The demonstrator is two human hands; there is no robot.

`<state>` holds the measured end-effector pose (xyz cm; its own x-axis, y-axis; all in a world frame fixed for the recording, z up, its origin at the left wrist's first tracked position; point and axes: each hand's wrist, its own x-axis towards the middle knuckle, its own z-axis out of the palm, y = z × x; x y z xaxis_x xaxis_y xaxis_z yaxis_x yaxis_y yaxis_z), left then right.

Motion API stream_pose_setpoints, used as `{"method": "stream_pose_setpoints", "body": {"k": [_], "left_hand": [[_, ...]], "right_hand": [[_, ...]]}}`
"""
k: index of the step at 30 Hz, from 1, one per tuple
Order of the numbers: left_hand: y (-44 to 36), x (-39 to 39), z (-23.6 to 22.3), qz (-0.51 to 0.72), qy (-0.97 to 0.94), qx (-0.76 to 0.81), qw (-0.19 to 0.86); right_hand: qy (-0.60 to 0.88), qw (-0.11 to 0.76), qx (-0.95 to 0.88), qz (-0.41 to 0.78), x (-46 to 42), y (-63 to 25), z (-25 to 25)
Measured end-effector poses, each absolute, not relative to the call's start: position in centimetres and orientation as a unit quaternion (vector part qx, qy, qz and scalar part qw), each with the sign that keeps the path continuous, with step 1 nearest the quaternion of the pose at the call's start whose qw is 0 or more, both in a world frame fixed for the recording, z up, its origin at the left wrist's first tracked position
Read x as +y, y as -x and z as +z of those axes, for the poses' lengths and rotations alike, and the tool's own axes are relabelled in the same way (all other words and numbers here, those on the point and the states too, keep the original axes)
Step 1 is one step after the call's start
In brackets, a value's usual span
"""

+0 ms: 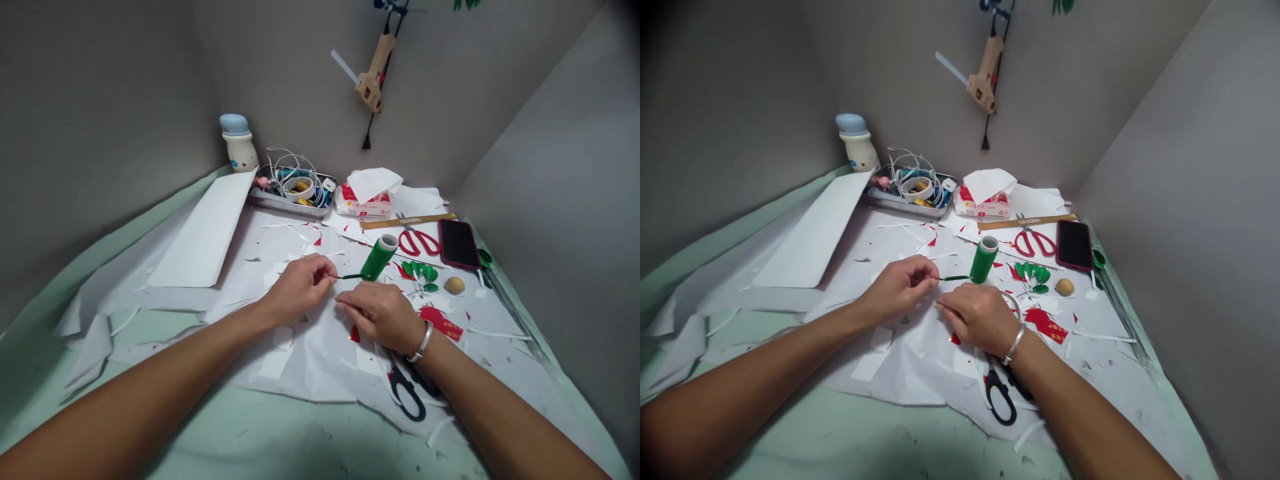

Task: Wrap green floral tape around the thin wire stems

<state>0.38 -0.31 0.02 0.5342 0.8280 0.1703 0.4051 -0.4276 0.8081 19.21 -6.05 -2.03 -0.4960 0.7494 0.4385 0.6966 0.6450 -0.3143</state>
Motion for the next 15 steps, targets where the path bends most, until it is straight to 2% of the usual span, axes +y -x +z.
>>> {"method": "stream_pose_setpoints", "body": {"k": [4,8,15], "left_hand": [[-0.31,-0.45,-0.30,0.250,-0.846,0.353,0.311],[-0.28,-0.43,-0.21,0.216,-0.863,0.333,0.311],[-0.25,-0.42,0.17,0.236,-0.837,0.374,0.321]], "right_hand": [[0.452,0.321,-0.832,0.020,-6.09,-19.61,-1.38],[0.474,0.383,-0.790,0.067,-5.57,-20.00,-1.14],[0.459,0.360,-0.807,0.090,-5.69,-19.74,-1.09]]}}
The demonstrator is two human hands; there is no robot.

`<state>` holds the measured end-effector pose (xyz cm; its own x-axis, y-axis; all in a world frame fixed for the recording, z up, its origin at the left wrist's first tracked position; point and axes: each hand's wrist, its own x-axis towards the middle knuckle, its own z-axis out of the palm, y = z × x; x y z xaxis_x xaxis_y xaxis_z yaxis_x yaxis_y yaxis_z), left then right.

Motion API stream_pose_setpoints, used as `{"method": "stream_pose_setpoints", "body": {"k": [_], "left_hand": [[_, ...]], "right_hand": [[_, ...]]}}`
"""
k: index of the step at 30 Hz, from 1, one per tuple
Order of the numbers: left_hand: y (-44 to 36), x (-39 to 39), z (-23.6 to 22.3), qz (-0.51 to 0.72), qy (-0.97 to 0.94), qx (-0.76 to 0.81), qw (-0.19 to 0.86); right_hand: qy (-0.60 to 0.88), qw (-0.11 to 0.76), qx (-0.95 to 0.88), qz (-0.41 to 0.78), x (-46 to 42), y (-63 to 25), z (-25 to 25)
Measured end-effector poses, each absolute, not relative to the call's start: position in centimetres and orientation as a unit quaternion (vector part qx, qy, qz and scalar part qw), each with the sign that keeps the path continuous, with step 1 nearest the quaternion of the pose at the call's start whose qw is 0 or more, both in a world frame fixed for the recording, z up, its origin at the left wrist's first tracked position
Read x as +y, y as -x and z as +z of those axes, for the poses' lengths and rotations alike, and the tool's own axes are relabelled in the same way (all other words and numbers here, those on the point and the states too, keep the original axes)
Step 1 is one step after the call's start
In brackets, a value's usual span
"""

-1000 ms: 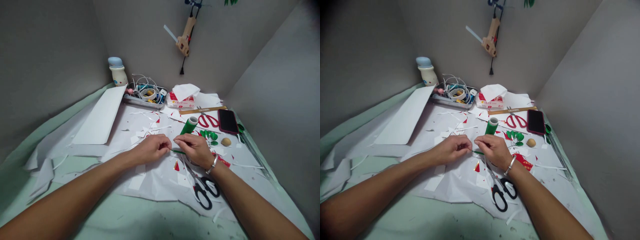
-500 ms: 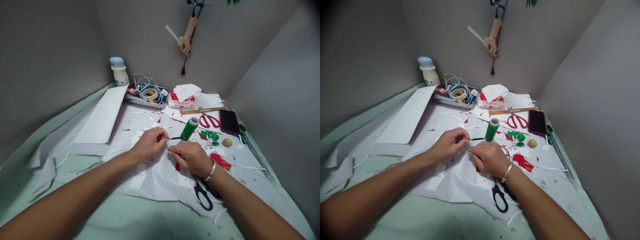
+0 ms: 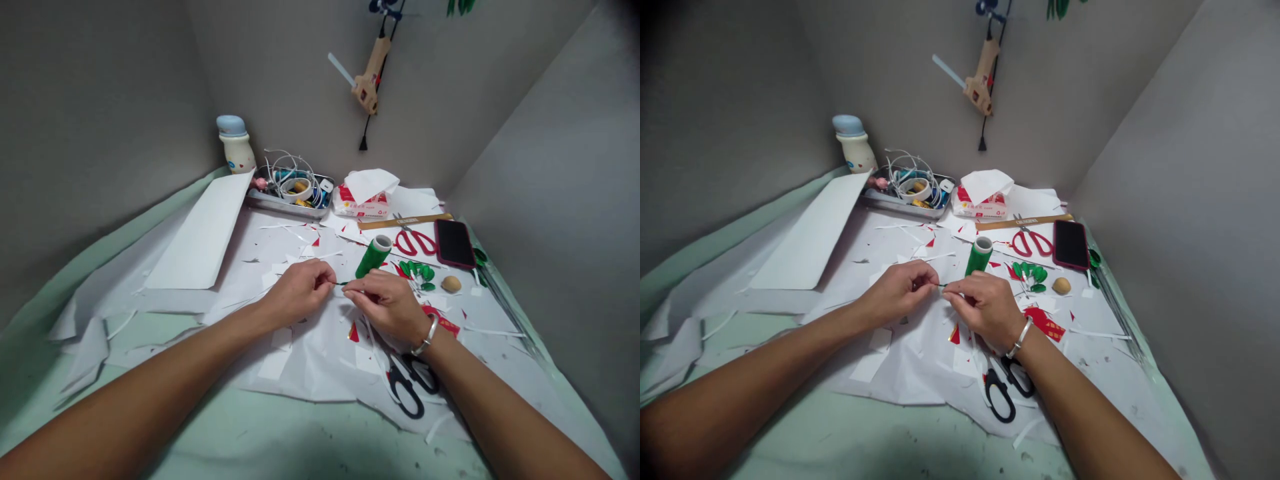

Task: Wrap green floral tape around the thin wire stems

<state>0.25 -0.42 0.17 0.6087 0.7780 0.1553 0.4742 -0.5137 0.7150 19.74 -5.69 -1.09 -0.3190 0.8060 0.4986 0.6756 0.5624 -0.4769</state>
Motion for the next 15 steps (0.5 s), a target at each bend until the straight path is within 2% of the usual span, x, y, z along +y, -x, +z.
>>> {"method": "stream_pose_setpoints", "body": {"k": [10,15], "left_hand": [[-0.21,-0.29,0.24,0.264,-0.797,0.447,0.307],[-0.12,-0.35,-0.29,0.201,-0.841,0.388,0.320]], "right_hand": [[0.439,0.315,-0.840,0.045,-5.78,-19.80,-0.42],[0.430,0.358,-0.828,0.040,-5.44,-20.03,-0.64]]}}
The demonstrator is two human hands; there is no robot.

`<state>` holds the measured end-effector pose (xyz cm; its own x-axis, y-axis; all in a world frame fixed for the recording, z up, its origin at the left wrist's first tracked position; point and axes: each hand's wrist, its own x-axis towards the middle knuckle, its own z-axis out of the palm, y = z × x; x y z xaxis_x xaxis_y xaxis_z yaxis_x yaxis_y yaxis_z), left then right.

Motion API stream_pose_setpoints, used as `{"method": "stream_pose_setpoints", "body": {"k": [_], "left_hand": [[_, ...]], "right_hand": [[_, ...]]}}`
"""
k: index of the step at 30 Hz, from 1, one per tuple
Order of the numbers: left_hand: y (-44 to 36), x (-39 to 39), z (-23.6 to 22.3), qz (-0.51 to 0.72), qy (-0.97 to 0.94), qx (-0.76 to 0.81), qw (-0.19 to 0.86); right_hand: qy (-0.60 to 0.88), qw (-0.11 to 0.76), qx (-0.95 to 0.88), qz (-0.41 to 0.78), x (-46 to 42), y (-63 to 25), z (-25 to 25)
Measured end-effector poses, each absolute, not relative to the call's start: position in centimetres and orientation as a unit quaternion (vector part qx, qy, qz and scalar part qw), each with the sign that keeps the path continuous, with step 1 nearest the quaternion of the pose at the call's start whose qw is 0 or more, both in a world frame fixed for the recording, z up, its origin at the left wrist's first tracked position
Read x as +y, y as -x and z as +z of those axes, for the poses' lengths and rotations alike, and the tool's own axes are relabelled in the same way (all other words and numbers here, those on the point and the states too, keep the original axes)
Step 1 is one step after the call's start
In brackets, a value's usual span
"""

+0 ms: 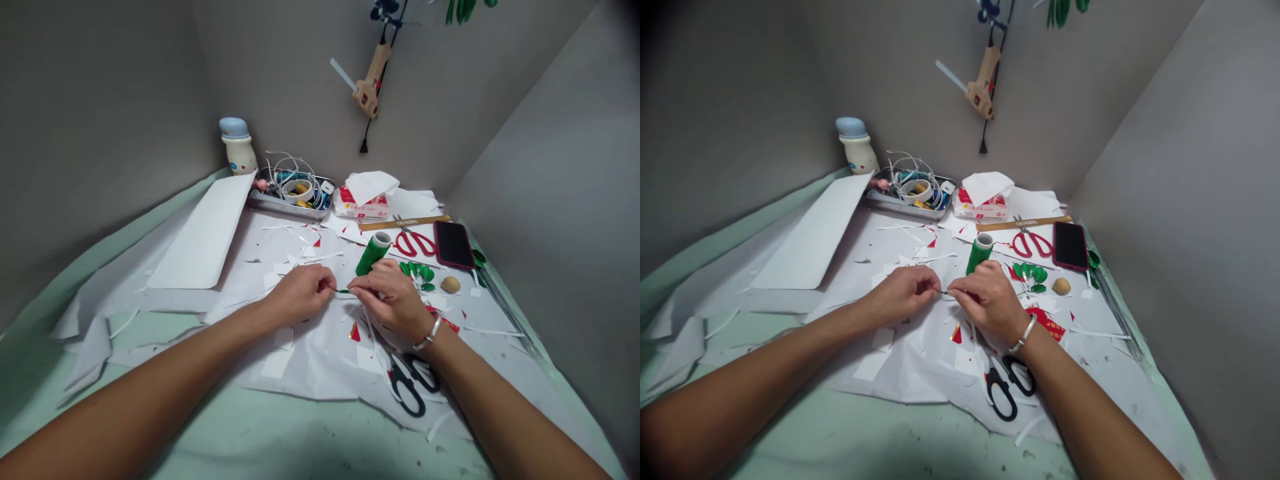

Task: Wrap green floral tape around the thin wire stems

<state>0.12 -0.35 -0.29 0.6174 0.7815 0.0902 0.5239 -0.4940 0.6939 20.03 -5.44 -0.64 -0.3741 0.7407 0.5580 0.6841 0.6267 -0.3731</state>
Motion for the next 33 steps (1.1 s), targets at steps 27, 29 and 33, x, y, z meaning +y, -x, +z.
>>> {"method": "stream_pose_setpoints", "body": {"k": [27,29,33], "left_hand": [[-0.4,-0.9,0.1,0.183,-0.843,0.324,0.389],[-0.3,-0.9,0.5,0.176,-0.820,0.306,0.451],[-0.2,-0.6,0.9,0.211,-0.763,0.303,0.530]], "right_hand": [[0.468,0.399,-0.785,0.077,-4.1,-21.0,-2.0],[0.474,0.400,-0.778,0.105,-3.8,-21.2,-2.4],[0.459,0.365,-0.801,0.120,-3.8,-20.9,-3.0]]}}
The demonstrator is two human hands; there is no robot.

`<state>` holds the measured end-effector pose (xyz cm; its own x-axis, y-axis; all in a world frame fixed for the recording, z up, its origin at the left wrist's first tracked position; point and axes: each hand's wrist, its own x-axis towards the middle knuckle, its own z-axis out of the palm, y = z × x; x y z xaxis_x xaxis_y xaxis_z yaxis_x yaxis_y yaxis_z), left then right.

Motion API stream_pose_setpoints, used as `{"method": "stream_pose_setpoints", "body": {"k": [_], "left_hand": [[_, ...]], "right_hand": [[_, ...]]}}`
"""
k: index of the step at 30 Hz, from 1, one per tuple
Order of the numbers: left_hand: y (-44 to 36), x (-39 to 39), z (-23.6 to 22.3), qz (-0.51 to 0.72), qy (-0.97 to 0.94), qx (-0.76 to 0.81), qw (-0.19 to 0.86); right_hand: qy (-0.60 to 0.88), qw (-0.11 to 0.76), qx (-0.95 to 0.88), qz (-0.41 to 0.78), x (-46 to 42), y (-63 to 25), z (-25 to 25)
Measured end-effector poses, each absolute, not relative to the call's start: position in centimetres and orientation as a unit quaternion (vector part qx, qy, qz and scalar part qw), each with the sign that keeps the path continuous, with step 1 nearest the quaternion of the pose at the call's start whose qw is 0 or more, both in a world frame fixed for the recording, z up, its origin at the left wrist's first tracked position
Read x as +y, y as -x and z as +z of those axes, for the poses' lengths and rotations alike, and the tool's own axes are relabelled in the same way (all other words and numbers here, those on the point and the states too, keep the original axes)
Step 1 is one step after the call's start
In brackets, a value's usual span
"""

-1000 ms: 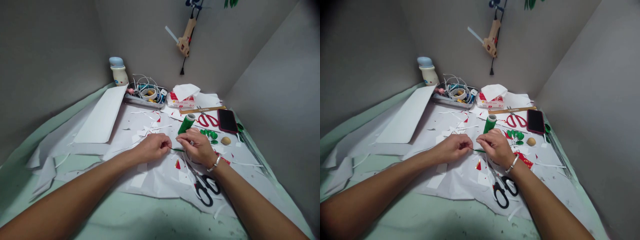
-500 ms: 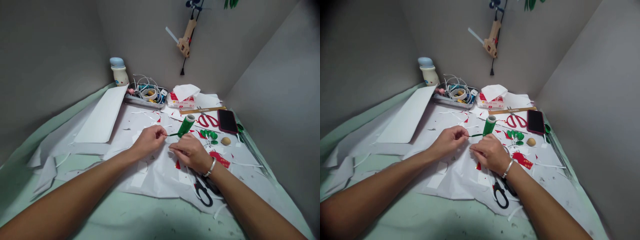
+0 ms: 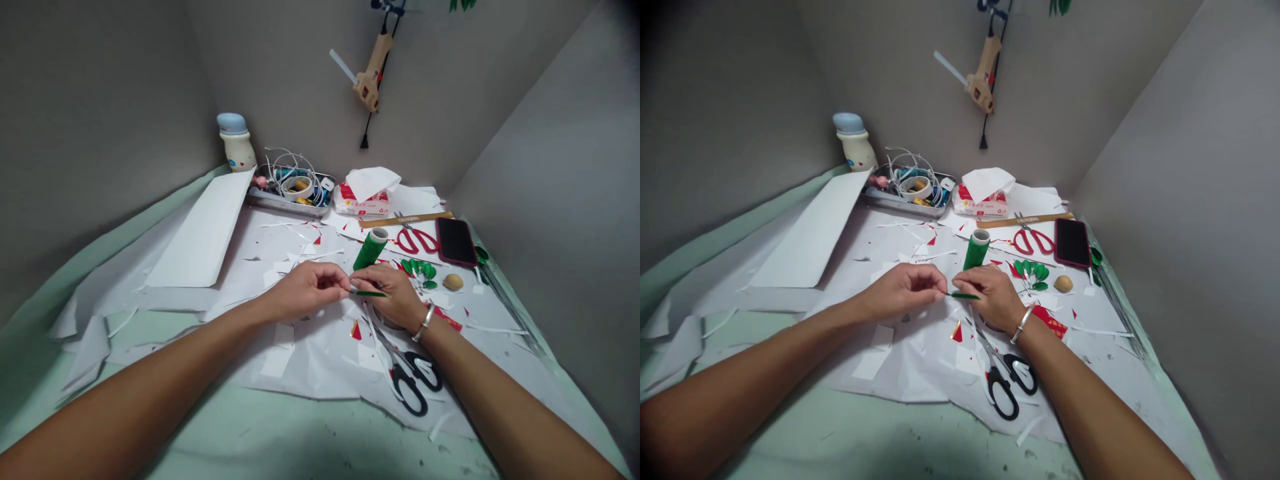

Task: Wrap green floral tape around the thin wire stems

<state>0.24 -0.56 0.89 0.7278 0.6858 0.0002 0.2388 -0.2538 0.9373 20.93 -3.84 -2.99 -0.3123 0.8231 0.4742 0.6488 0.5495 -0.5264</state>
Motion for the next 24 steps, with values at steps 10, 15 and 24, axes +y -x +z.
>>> {"method": "stream_pose_setpoints", "body": {"k": [10,15,24], "left_hand": [[-0.1,0.0,-0.2,0.262,-0.818,0.411,0.306],[-0.2,-0.6,0.1,0.179,-0.880,0.304,0.317],[0.0,-0.2,1.0,0.234,-0.767,0.313,0.509]], "right_hand": [[0.409,0.275,-0.870,-0.006,-5.4,-19.7,-1.6],[0.452,0.344,-0.823,0.032,-4.6,-20.6,-1.8],[0.440,0.312,-0.837,0.093,-4.3,-20.5,-2.7]]}}
